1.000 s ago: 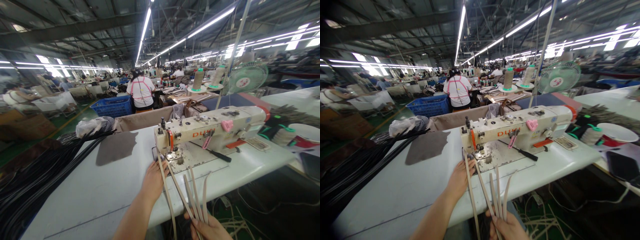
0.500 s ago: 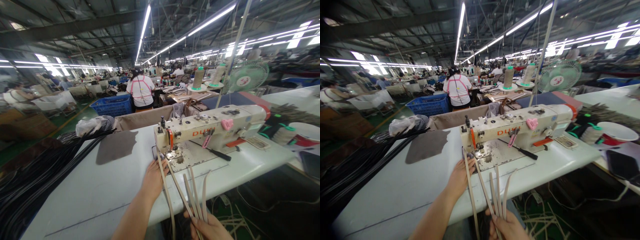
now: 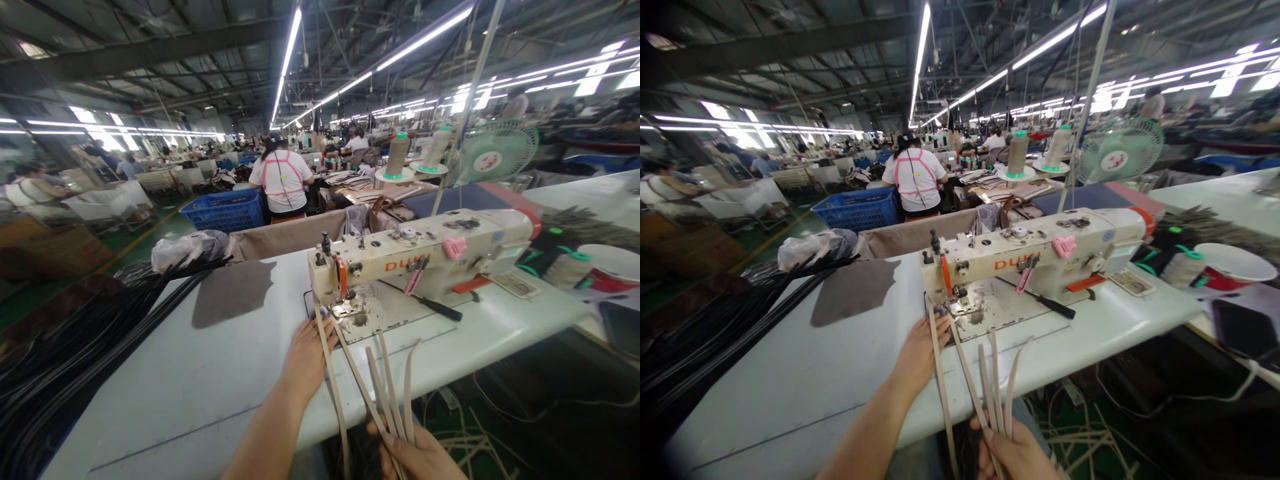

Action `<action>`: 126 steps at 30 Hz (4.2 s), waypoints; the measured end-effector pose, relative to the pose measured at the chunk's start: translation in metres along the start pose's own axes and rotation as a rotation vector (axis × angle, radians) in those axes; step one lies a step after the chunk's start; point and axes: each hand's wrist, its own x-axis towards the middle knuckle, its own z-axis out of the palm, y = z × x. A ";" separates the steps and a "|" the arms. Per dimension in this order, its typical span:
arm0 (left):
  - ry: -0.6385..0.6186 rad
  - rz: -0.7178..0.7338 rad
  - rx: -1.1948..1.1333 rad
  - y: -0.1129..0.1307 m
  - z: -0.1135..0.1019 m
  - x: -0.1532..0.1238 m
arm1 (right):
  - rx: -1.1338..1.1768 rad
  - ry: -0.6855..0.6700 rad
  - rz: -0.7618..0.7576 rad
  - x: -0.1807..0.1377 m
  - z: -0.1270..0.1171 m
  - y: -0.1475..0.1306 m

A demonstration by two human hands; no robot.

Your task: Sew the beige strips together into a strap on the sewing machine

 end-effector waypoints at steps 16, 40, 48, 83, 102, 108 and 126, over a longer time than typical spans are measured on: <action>0.002 0.008 -0.034 -0.003 0.002 0.000 | -0.006 0.008 0.012 0.013 -0.012 0.019; -0.009 0.000 -0.029 -0.001 0.000 0.000 | -0.013 0.015 -0.003 0.016 -0.010 0.019; 0.023 0.008 -0.044 -0.001 0.001 0.000 | -0.013 -0.003 0.038 0.016 -0.010 0.016; -0.010 0.001 -0.036 0.002 -0.003 0.002 | -0.010 0.237 -0.097 0.008 -0.006 -0.034; -0.031 -0.006 -0.008 0.000 0.001 0.001 | -0.015 0.130 -0.105 0.006 0.039 -0.060; -0.005 -0.004 0.000 -0.002 0.004 0.001 | -0.052 0.072 -0.123 0.019 0.053 -0.066; 0.008 -0.004 -0.047 0.000 -0.003 0.005 | -0.061 0.038 -0.098 0.052 0.072 -0.086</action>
